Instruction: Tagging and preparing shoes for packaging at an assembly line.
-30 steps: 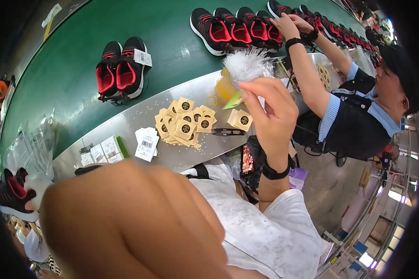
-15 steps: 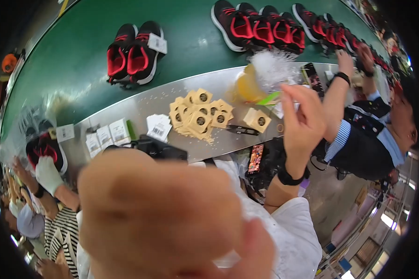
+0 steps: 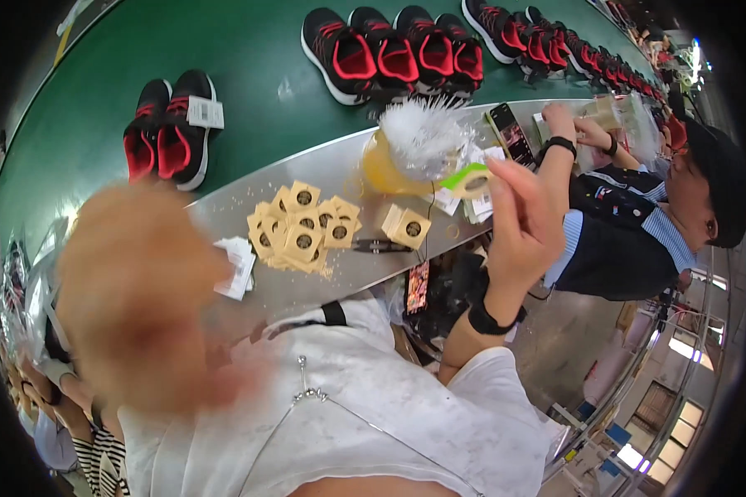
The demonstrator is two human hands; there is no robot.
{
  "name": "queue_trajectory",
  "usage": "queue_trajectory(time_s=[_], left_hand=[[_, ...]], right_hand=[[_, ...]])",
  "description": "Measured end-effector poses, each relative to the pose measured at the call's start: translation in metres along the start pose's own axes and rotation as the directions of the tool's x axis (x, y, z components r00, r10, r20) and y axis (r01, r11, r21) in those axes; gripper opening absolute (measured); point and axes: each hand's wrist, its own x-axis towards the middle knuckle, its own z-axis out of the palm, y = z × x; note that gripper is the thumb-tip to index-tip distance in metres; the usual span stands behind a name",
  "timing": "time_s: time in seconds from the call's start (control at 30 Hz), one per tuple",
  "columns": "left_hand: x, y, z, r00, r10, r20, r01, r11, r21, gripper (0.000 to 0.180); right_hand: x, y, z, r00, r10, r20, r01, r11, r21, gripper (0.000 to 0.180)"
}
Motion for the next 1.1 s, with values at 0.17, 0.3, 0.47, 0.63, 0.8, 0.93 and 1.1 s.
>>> queue_trajectory(time_s=[0.17, 0.3, 0.47, 0.63, 0.8, 0.93, 1.1], left_hand=[[0.034, -0.167, 0.099, 0.990, -0.119, 0.077, 0.075, 0.900, 0.429, 0.027], [0.042, -0.248, 0.162, 0.908, -0.280, 0.312, 0.107, 0.874, 0.474, 0.040], [0.035, -0.248, 0.189, 0.890, -0.303, 0.340, 0.172, 0.915, 0.365, 0.038], [-0.019, -0.241, 0.124, 0.869, -0.269, 0.415, 0.117, 0.927, 0.355, 0.034], [-0.057, -0.226, 0.057, 0.858, -0.321, 0.401, 0.123, 0.887, 0.446, 0.033], [-0.023, -0.216, 0.033, 0.930, -0.259, 0.262, 0.102, 0.863, 0.494, 0.016], [-0.006, -0.299, 0.039, 0.981, -0.190, 0.030, 0.163, 0.902, 0.400, 0.010]], right_hand=[[0.006, -0.004, -0.017, 0.983, 0.168, -0.077, -0.157, 0.978, 0.137, 0.011], [0.001, -0.006, -0.026, 0.987, 0.162, -0.025, -0.157, 0.977, 0.145, 0.010], [-0.005, -0.027, -0.003, 0.986, 0.118, 0.117, -0.140, 0.969, 0.202, 0.010], [-0.004, -0.052, 0.071, 0.873, 0.150, 0.464, -0.377, 0.810, 0.449, 0.010], [0.023, -0.035, 0.149, 0.747, 0.069, 0.661, -0.393, 0.848, 0.356, 0.016], [0.049, -0.003, 0.204, 0.909, 0.007, 0.417, 0.059, 0.988, -0.145, 0.022], [0.062, 0.000, 0.253, 0.887, 0.092, 0.452, 0.089, 0.927, -0.363, 0.029]])
